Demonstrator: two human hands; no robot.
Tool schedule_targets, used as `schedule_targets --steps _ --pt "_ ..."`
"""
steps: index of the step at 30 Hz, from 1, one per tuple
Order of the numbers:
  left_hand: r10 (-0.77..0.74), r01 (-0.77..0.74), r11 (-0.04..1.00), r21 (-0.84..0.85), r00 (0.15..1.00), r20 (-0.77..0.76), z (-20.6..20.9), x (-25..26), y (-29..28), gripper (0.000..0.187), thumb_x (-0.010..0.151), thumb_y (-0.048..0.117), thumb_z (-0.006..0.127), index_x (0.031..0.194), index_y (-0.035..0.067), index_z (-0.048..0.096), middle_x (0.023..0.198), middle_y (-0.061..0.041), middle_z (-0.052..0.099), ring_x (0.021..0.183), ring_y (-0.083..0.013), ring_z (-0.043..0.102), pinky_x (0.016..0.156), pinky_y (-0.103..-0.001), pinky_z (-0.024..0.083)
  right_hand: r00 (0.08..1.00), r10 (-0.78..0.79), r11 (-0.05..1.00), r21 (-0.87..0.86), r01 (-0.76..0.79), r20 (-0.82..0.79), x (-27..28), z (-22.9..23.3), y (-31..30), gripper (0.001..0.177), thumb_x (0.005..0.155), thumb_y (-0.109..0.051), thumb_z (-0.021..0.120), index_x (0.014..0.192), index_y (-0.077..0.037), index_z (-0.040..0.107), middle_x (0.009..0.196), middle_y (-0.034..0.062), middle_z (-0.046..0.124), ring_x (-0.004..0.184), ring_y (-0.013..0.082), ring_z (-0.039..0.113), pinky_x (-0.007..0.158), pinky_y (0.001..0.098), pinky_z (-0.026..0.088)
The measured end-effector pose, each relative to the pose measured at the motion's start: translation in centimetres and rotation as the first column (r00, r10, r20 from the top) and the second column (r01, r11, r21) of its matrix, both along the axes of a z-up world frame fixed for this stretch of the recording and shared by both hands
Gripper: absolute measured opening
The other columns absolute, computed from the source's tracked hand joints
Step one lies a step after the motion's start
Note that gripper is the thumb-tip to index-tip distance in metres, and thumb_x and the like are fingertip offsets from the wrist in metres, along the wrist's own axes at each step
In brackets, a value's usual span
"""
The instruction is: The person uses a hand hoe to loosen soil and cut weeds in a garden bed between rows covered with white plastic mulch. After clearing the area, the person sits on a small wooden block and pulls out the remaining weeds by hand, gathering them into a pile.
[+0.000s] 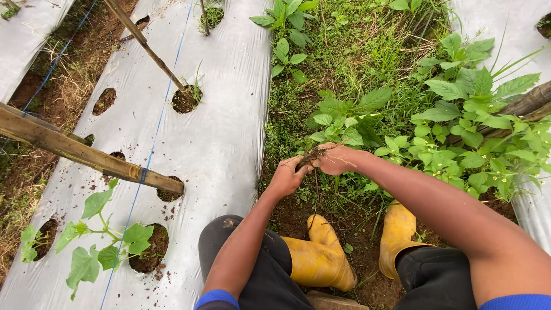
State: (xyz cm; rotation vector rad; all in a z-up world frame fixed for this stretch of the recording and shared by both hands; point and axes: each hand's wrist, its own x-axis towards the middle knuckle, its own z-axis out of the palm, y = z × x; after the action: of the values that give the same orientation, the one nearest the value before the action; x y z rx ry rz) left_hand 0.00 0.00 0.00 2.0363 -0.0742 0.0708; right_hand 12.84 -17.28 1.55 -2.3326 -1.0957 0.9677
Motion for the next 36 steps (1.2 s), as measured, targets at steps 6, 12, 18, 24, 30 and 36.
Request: schedule_targets --steps 6,12,18,24,30,36 --pt "-0.065 0.066 0.997 0.027 0.997 -0.042 -0.6 -0.8 -0.4 0.017 0.098 0.021 0.073 0.093 0.005 0.072 0.083 -0.015 0.069 0.081 -0.0258 0.064 0.074 -0.040 0.052 0.918 0.349 0.925 -0.228 -0.304 0.188 1.2 -2.3 -0.3 0.035 0.100 -0.011 0.039 0.100 0.006 0.069 0.087 0.0200 0.073 0.076 0.0331 0.068 0.083 0.0440 0.053" --pt "-0.016 0.017 0.999 0.046 1.000 -0.014 1.2 -0.8 -0.6 0.018 0.098 0.019 0.073 0.095 0.001 0.072 0.089 -0.018 0.072 0.086 -0.0295 0.070 0.079 -0.040 0.056 0.979 0.172 0.984 -0.062 -0.166 0.111 -0.3 1.8 -0.2 0.028 0.100 -0.012 0.040 0.094 -0.001 0.065 0.079 0.0154 0.068 0.065 0.0277 0.061 0.071 0.0394 0.051" --pt "0.186 -0.200 0.975 -0.094 0.973 -0.136 -1.4 1.8 1.6 0.021 0.109 0.023 0.057 0.101 0.011 0.072 0.074 -0.001 0.061 0.059 -0.0099 0.048 0.056 -0.024 0.042 0.995 0.024 0.993 -0.115 -0.012 0.100 0.3 1.4 -0.7 0.034 0.104 -0.026 0.050 0.081 -0.008 0.067 0.067 0.0043 0.063 0.057 0.0174 0.057 0.075 0.0362 0.053" --pt "0.191 -0.200 0.912 -0.359 0.980 -0.061 -1.8 2.7 2.8 0.024 0.110 0.023 0.053 0.108 0.008 0.072 0.103 -0.011 0.077 0.090 -0.0134 0.068 0.082 -0.027 0.050 0.985 -0.081 0.988 -0.117 0.099 0.150 -0.2 2.2 -0.7 0.030 0.101 -0.034 0.057 0.106 -0.008 0.072 0.081 0.0105 0.073 0.055 0.0163 0.061 0.060 0.0323 0.052" --pt "0.012 -0.030 0.790 -0.612 0.999 -0.033 -1.8 2.6 2.8 0.029 0.111 0.026 0.051 0.108 0.004 0.069 0.102 -0.011 0.076 0.093 -0.0163 0.072 0.088 -0.029 0.056 0.961 -0.245 0.963 0.144 0.227 0.128 -3.4 10.3 0.2 0.048 0.102 -0.015 0.055 0.148 -0.006 0.046 0.124 0.0145 0.063 0.102 0.0242 0.067 0.088 0.0427 0.053" --pt "-0.036 0.035 0.675 -0.737 0.999 0.014 -3.6 2.9 2.9 0.031 0.110 0.028 0.053 0.093 0.004 0.063 0.084 -0.012 0.069 0.082 -0.0191 0.069 0.081 -0.031 0.057 0.964 -0.263 0.927 0.264 0.266 -0.048 -4.0 9.3 0.5 0.047 0.101 -0.014 0.056 0.147 -0.008 0.048 0.131 0.0147 0.064 0.107 0.0254 0.066 0.097 0.0466 0.052"
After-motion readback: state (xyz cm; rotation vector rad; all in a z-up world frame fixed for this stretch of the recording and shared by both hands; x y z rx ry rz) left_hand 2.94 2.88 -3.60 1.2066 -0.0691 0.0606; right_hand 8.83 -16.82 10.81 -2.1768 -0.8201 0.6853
